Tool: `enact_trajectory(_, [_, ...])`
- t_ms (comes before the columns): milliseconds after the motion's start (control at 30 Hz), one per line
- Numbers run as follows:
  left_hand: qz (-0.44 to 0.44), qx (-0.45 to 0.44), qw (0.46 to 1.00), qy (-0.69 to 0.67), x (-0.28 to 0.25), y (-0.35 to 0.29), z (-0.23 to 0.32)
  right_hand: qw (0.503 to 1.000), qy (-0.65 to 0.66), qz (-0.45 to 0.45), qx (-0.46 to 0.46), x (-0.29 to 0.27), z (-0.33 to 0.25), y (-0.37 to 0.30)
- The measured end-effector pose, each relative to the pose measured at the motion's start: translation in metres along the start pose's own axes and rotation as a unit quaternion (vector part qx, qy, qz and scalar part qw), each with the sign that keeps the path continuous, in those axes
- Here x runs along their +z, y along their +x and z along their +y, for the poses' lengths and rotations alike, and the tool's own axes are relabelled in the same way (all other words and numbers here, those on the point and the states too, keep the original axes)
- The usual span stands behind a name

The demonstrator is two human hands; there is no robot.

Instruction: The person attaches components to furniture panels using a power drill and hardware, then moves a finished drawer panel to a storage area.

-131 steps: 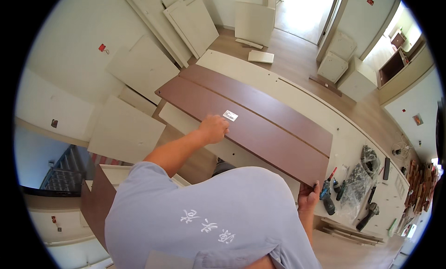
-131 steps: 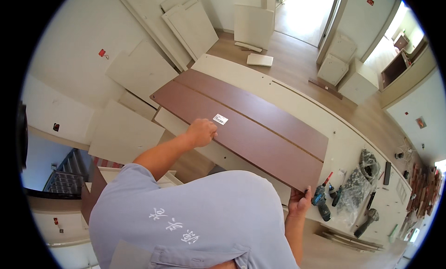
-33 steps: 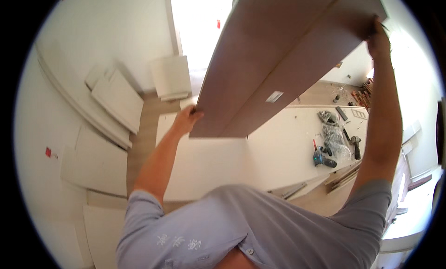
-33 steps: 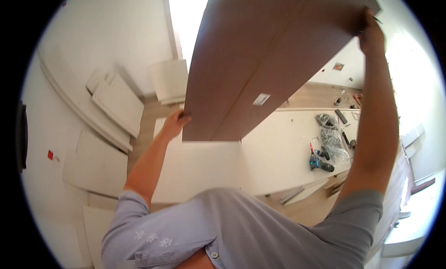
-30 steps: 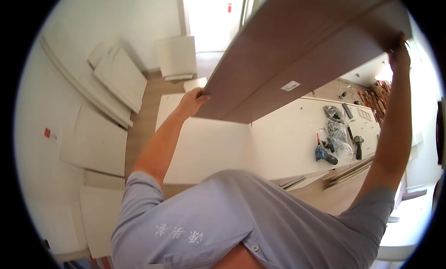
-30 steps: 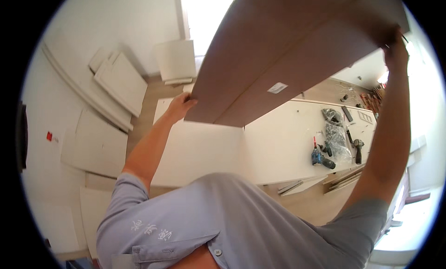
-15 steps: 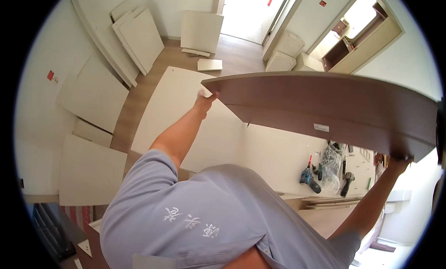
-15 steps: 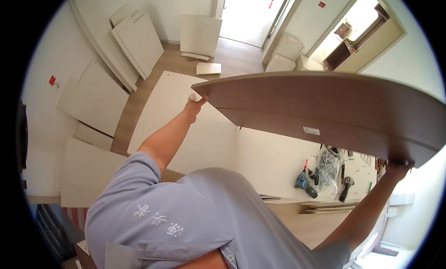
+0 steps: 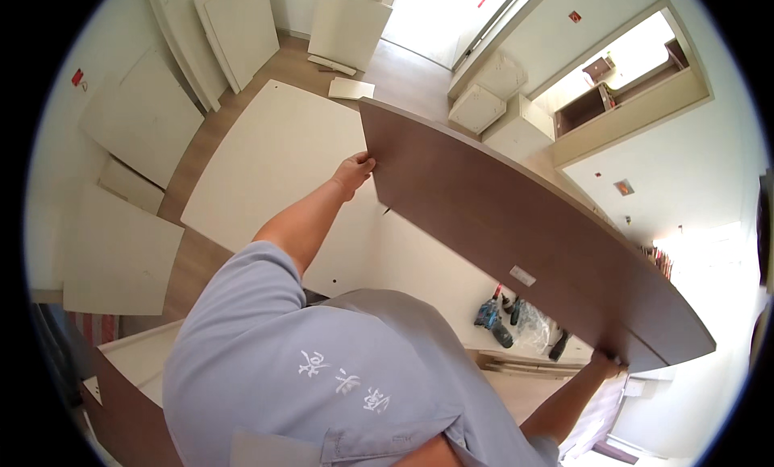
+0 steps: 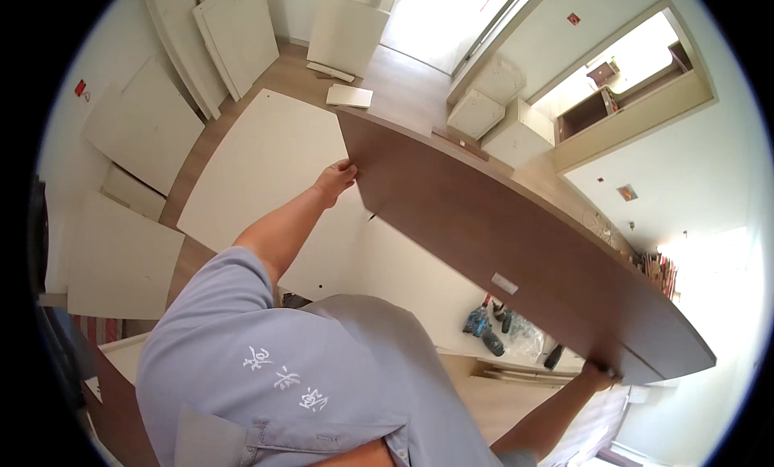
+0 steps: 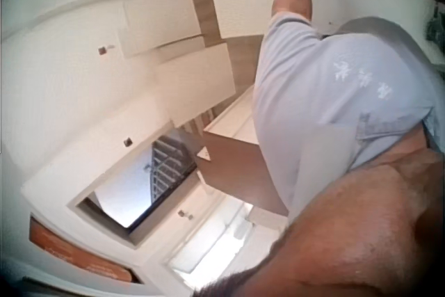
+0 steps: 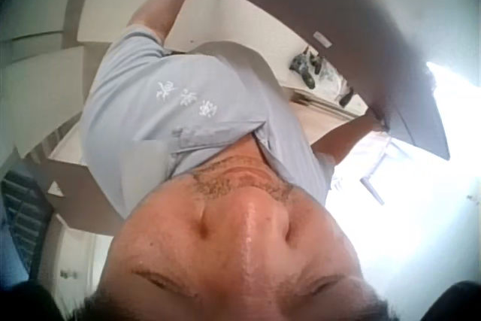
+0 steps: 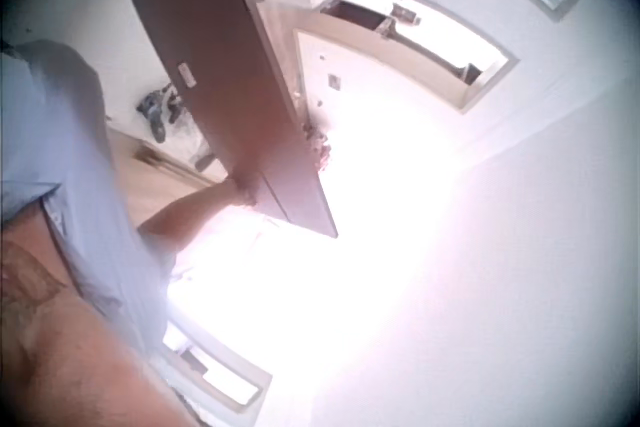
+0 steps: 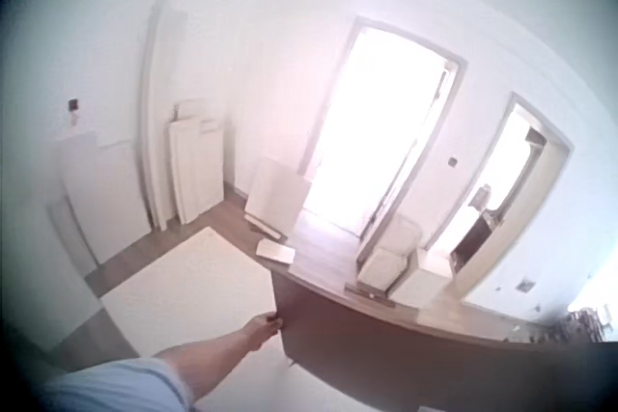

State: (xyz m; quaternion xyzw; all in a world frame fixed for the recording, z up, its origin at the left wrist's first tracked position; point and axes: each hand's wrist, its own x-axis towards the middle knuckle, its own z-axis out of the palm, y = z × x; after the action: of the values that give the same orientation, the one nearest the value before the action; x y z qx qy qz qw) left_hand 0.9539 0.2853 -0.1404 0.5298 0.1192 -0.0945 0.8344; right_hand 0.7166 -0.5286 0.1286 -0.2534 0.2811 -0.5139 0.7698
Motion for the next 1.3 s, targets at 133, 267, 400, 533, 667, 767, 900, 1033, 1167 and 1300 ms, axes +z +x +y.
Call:
enact_trajectory(133, [-0.007,0.045,0.997,-0.055,-0.008,-0.056,0.017,0.993,-0.094,0.065,0.002,-0.050,0.001,0.003])
enact_trajectory(267, [0.030,0.053,0.990,-0.124,-0.012,-0.116,0.061,0.986,-0.128,0.088,0.067,-0.083,0.028,-0.002])
enact_trajectory(400, [0.065,0.059,0.990,-0.113,-0.032,-0.160,0.095,0.979,-0.153,0.094,0.096,-0.137,0.081,-0.019])
enact_trajectory(533, [0.132,0.072,0.985,-0.086,-0.065,-0.194,0.128,0.972,-0.180,0.079,0.126,-0.153,0.138,-0.061])
enact_trajectory(667, [0.172,0.083,0.981,-0.046,-0.092,-0.220,0.158,0.968,-0.188,0.071,0.148,-0.170,0.175,-0.097])
enact_trajectory(767, [0.182,0.110,0.977,-0.022,-0.114,-0.241,0.186,0.965,-0.192,0.064,0.164,-0.175,0.196,-0.129])
enact_trajectory(900, [0.181,0.157,0.971,-0.005,-0.149,-0.259,0.204,0.963,-0.198,0.050,0.174,-0.168,0.213,-0.159])
enact_trajectory(1033, [0.201,0.176,0.964,-0.015,-0.179,-0.270,0.219,0.963,-0.191,0.036,0.186,-0.161,0.219,-0.184])
enact_trajectory(1167, [0.250,0.187,0.950,0.012,-0.194,-0.270,0.230,0.969,-0.173,0.021,0.176,-0.149,0.208,-0.189])
enact_trajectory(1300, [0.232,0.236,0.942,0.052,-0.215,-0.283,0.278,0.974,-0.154,0.023,0.162,-0.122,0.183,-0.207])
